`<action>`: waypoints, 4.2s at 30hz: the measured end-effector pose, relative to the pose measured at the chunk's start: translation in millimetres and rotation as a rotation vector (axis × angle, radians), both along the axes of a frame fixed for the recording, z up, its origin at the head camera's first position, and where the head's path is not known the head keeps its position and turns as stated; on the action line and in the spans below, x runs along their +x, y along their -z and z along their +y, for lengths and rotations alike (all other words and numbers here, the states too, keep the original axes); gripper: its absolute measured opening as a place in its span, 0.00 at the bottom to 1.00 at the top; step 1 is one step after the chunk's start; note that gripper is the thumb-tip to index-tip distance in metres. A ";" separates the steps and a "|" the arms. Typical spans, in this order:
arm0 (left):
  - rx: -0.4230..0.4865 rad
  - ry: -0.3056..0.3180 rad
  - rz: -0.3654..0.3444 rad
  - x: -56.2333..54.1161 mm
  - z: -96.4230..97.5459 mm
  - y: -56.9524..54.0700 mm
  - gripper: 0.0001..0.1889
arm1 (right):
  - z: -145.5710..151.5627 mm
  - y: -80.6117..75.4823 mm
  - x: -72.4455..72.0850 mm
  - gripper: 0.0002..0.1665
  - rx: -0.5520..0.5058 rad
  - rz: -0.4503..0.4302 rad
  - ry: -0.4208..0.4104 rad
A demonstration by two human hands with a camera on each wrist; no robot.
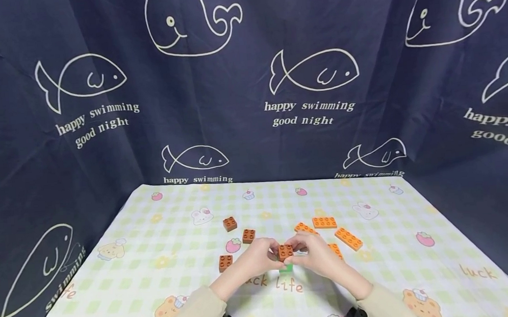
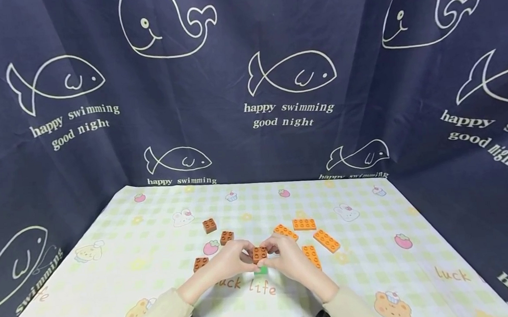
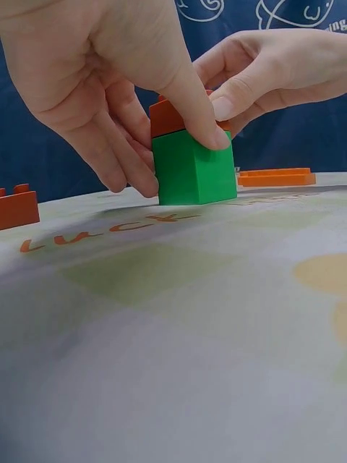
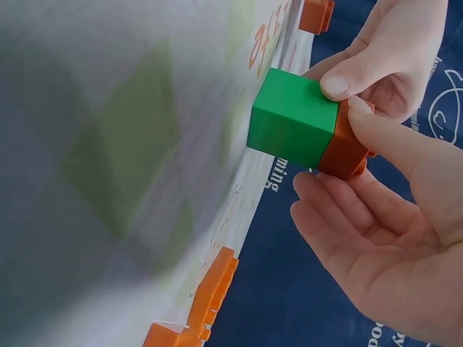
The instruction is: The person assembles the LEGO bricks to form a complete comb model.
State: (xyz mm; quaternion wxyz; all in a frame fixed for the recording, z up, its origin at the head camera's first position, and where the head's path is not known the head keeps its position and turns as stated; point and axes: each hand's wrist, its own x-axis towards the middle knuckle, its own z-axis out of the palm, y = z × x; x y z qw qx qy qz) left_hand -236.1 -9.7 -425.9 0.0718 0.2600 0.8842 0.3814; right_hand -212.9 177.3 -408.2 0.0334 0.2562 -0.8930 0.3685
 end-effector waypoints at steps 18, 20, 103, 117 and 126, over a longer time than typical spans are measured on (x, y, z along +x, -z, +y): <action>0.028 0.019 0.005 -3.0 -1.6 1.5 0.13 | -0.7 -6.4 -6.0 0.18 0.013 -0.032 -0.029; 0.020 0.015 0.008 -2.4 -1.6 1.5 0.14 | -0.3 -6.7 -6.0 0.17 0.016 -0.037 -0.034; 0.030 -0.044 -0.027 4.0 -0.3 4.0 0.15 | 62.5 -12.0 -6.9 0.16 0.035 0.077 0.340; 0.033 -0.040 -0.022 3.5 -0.5 2.7 0.15 | 73.9 -8.2 -4.6 0.19 0.097 0.049 0.410; 0.029 -0.041 -0.024 2.2 0.2 3.3 0.16 | 77.5 -5.4 -2.8 0.20 0.121 0.040 0.437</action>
